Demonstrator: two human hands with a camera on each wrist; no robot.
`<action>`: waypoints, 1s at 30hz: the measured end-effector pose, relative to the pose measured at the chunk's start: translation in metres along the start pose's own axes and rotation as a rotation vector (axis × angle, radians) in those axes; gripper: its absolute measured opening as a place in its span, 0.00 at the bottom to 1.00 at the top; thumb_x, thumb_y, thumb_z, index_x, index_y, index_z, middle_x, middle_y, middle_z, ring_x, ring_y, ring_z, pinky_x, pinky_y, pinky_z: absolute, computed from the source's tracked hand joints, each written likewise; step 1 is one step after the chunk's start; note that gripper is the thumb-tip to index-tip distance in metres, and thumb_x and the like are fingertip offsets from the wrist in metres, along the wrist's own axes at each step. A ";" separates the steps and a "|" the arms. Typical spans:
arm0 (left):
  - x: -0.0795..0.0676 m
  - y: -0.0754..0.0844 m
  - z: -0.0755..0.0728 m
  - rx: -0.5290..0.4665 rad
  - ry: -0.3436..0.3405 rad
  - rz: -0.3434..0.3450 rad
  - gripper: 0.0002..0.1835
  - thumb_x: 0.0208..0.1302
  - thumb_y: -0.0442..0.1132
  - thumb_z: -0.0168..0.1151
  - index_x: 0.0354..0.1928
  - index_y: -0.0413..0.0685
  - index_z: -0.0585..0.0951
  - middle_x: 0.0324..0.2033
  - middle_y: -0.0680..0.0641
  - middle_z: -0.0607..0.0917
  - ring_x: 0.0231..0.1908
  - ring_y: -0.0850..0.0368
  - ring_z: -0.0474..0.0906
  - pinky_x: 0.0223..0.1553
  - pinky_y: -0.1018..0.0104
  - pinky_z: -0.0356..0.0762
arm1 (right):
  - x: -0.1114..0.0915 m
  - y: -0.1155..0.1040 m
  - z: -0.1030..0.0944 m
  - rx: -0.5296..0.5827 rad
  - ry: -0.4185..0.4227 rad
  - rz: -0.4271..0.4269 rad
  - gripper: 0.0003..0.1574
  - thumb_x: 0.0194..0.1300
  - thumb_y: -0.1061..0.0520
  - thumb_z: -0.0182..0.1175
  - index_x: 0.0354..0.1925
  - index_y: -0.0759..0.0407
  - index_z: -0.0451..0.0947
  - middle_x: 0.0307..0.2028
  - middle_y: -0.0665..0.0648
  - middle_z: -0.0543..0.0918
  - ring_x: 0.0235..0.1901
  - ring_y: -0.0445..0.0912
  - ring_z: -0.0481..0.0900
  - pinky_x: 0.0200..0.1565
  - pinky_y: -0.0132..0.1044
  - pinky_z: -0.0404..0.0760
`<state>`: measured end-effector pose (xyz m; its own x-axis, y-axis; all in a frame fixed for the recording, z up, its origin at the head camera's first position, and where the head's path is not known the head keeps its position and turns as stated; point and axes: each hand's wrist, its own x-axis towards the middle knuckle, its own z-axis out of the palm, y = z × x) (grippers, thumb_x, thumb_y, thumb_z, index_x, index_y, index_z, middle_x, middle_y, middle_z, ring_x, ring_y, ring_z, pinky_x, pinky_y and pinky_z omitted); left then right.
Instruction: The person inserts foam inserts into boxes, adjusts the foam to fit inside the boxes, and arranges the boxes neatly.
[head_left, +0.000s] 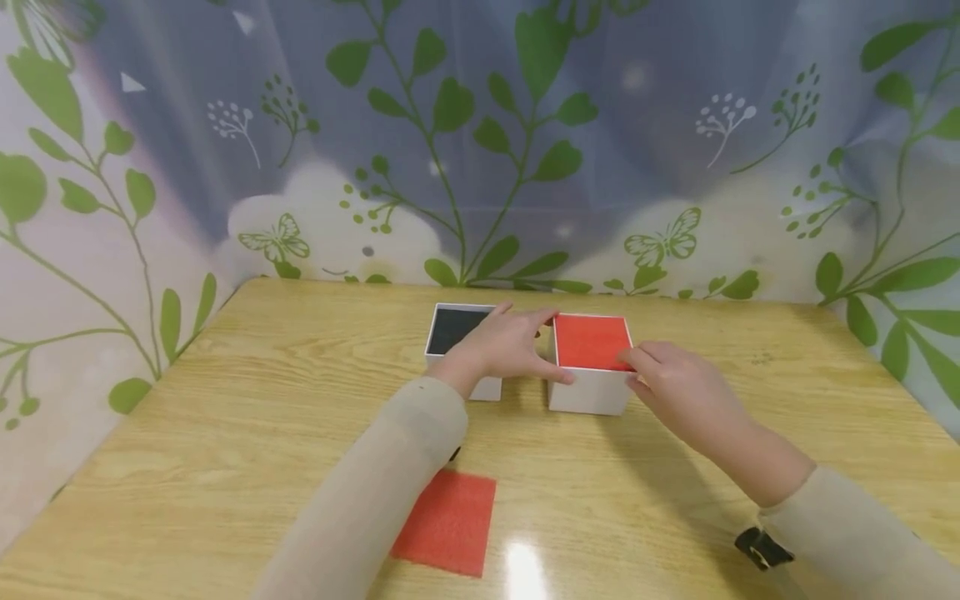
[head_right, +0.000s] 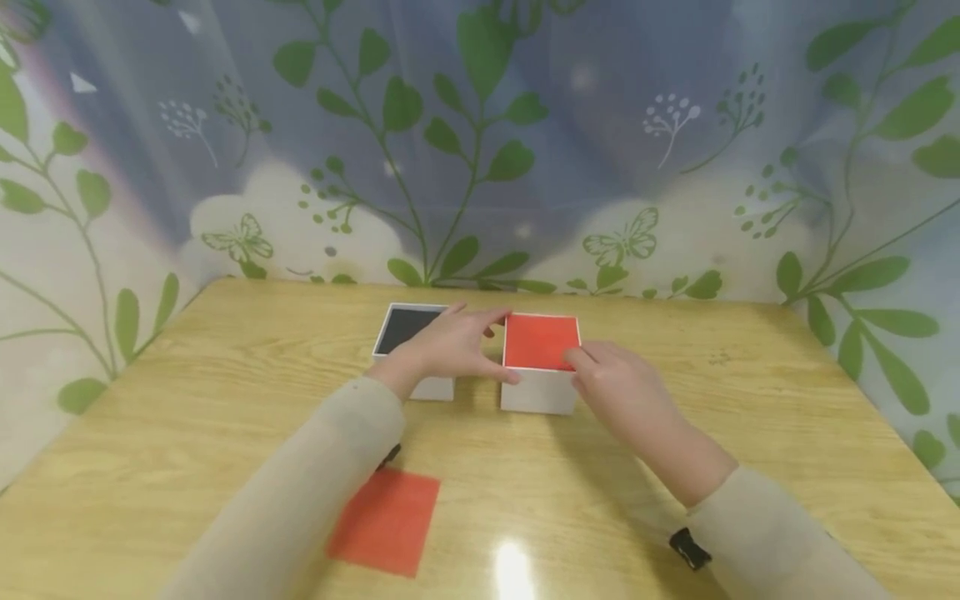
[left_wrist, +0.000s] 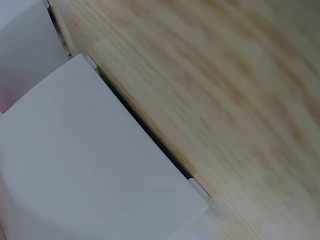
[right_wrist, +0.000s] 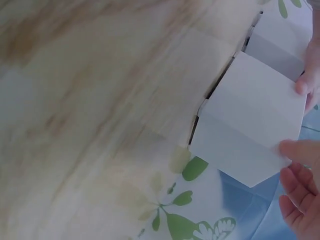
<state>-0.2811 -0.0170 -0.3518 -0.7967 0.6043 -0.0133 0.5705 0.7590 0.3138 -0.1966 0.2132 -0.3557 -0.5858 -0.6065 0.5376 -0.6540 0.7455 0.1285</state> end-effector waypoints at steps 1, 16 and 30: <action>0.000 0.000 0.000 0.001 -0.001 0.002 0.57 0.44 0.75 0.58 0.72 0.52 0.54 0.59 0.56 0.74 0.55 0.64 0.72 0.68 0.57 0.33 | -0.001 0.000 0.000 0.005 -0.005 0.005 0.16 0.44 0.69 0.71 0.34 0.62 0.78 0.31 0.55 0.78 0.30 0.49 0.78 0.29 0.41 0.80; 0.000 -0.001 -0.003 0.002 0.000 0.000 0.57 0.44 0.74 0.59 0.72 0.50 0.54 0.59 0.54 0.74 0.54 0.62 0.73 0.68 0.55 0.35 | 0.016 -0.007 0.000 0.019 -0.122 -0.022 0.16 0.45 0.65 0.72 0.36 0.62 0.80 0.32 0.55 0.79 0.32 0.51 0.77 0.35 0.42 0.78; -0.001 0.001 -0.001 0.003 -0.007 -0.004 0.55 0.46 0.72 0.61 0.72 0.51 0.55 0.58 0.54 0.75 0.55 0.63 0.72 0.68 0.54 0.35 | 0.035 -0.021 0.021 0.161 -0.139 -0.011 0.14 0.53 0.62 0.69 0.40 0.61 0.81 0.36 0.55 0.78 0.34 0.48 0.77 0.34 0.39 0.80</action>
<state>-0.2806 -0.0173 -0.3502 -0.7977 0.6027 -0.0215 0.5676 0.7623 0.3110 -0.2137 0.1699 -0.3573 -0.6312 -0.6551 0.4152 -0.7223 0.6916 -0.0068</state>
